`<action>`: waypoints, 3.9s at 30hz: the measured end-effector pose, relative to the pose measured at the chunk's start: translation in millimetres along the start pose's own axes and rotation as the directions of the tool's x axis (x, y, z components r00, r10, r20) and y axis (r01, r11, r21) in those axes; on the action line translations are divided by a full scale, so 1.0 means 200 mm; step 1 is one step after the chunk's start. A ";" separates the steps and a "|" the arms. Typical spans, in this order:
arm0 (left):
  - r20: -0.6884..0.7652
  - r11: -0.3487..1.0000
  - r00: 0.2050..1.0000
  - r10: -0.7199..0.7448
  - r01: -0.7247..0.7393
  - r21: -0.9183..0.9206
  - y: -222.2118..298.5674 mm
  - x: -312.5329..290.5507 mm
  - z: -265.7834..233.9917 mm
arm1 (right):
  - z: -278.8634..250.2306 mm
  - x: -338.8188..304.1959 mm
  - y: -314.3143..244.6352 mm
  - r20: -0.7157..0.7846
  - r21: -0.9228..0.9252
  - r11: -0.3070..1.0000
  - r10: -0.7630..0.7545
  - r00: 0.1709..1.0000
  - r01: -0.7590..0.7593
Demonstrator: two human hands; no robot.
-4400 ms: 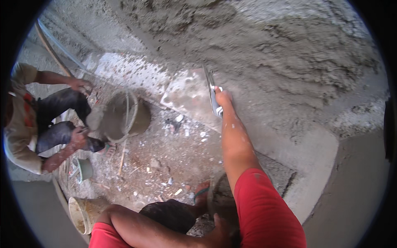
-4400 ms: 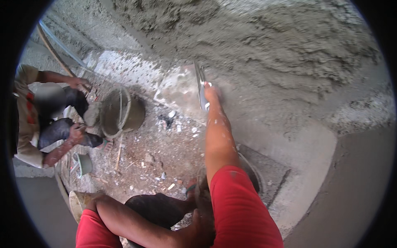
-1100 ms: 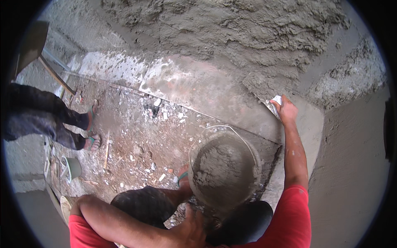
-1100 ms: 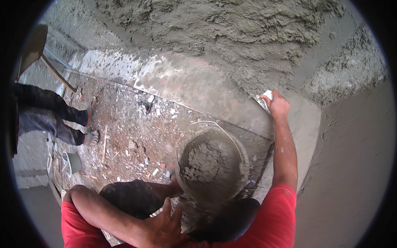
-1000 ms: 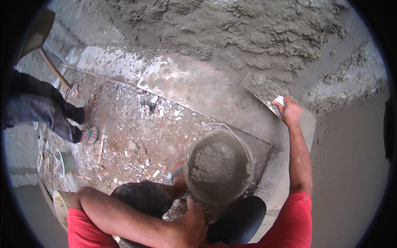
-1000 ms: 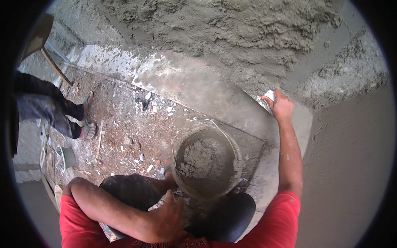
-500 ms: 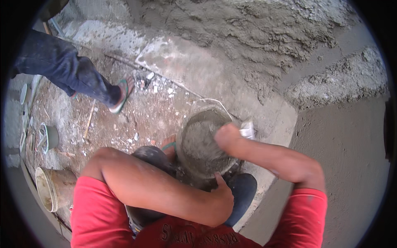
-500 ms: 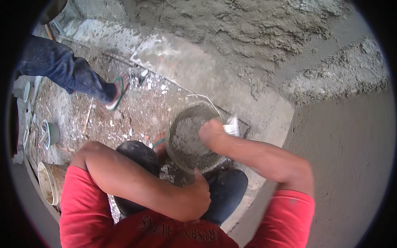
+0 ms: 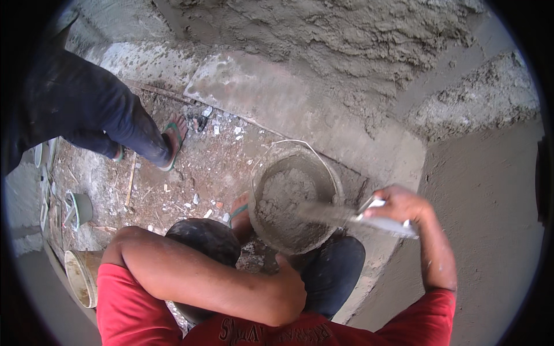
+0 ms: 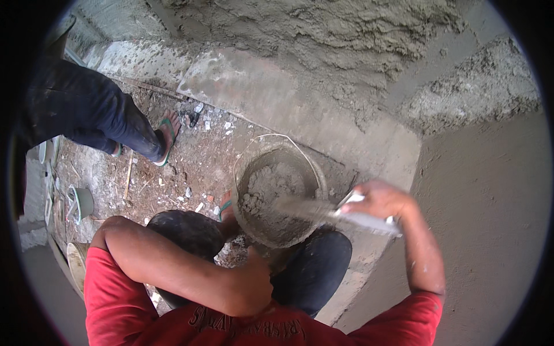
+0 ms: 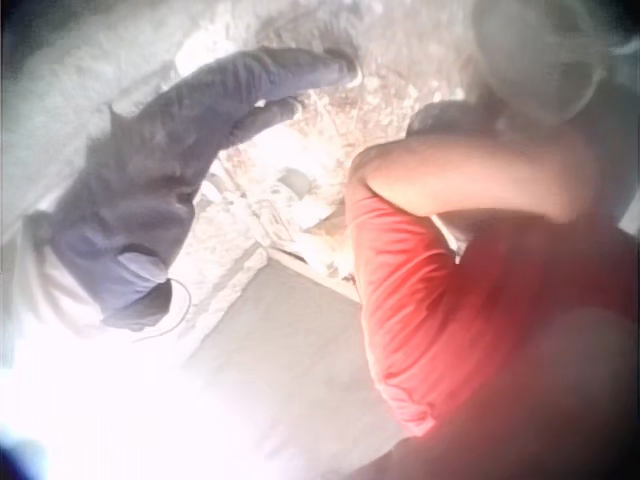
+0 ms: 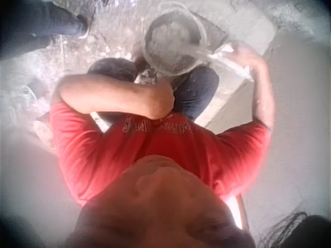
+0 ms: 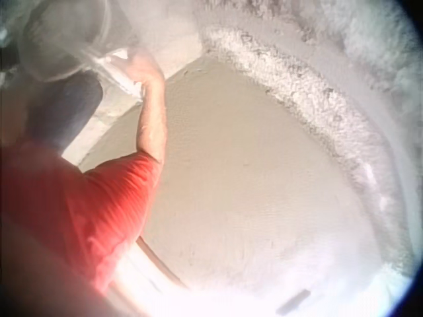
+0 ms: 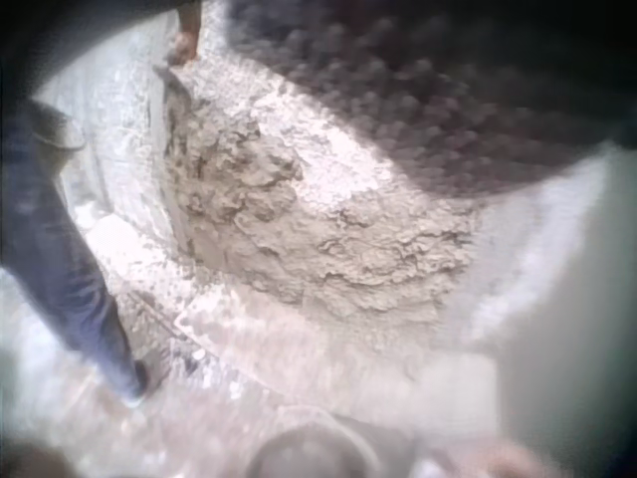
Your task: The person applies plaster around a window frame and on a rough wall using a brush and a trowel, dipping the tools into buckets of wet plaster.
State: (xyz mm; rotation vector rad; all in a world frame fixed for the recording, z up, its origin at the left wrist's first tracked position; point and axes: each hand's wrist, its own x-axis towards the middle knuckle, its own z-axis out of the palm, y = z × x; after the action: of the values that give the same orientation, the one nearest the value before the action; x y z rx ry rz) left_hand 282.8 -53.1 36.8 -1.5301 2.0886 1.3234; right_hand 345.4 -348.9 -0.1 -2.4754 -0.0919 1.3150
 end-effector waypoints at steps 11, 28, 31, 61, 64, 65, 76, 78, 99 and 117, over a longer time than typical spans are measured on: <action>-0.080 0.991 0.996 0.044 -0.033 0.133 0.05 -0.03 0.12 | 0.52 0.34 0.30 0.024 0.407 0.912 0.041 0.999 -0.047; -0.209 0.988 0.967 0.147 -0.152 -0.008 -0.13 -0.10 -0.02 | 1.06 0.40 0.71 -0.584 0.341 0.808 0.582 0.565 -0.480; -0.230 0.988 0.962 0.148 -0.151 0.002 -0.15 -0.12 -0.05 | 1.19 0.54 0.65 -0.555 0.395 0.730 0.673 0.488 -0.558; -0.340 0.988 0.928 0.151 -0.133 0.075 -0.18 -0.13 0.14 | 0.28 1.39 0.94 -0.604 0.711 0.651 0.759 0.243 -0.265; -0.232 0.989 0.962 0.142 -0.145 0.001 -0.18 -0.15 0.11 | 0.39 1.23 0.91 -0.682 0.649 0.716 0.697 0.220 -0.257; -0.245 0.989 0.959 0.144 -0.148 0.003 -0.19 -0.15 0.07 | 0.43 1.15 0.92 -0.708 0.614 0.743 0.668 0.231 -0.267; -0.336 0.966 0.905 0.260 -0.242 0.096 -0.17 -0.11 0.18 | 0.62 0.09 0.25 -0.849 -0.016 1.000 -0.005 0.528 -0.015; -0.286 0.969 0.926 0.245 -0.230 0.085 -0.15 -0.10 0.16 | 0.62 0.18 0.27 -0.920 -0.025 0.993 0.022 0.392 -0.115; -0.228 0.975 0.948 0.223 -0.219 0.044 -0.21 -0.03 0.10 | 0.24 1.26 0.63 -0.640 0.403 0.794 0.600 0.480 -0.455; -0.232 0.974 0.957 0.174 -0.202 -0.103 -0.42 -0.28 0.18 | -0.39 1.52 1.02 -0.790 -0.324 0.909 -0.108 0.604 -0.261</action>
State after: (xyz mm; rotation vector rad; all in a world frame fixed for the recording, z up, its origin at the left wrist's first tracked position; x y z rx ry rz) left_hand 367.7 5.8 8.1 -1.6313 2.3812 1.4322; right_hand 562.7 -496.3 -267.2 -3.2233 -0.0391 0.0579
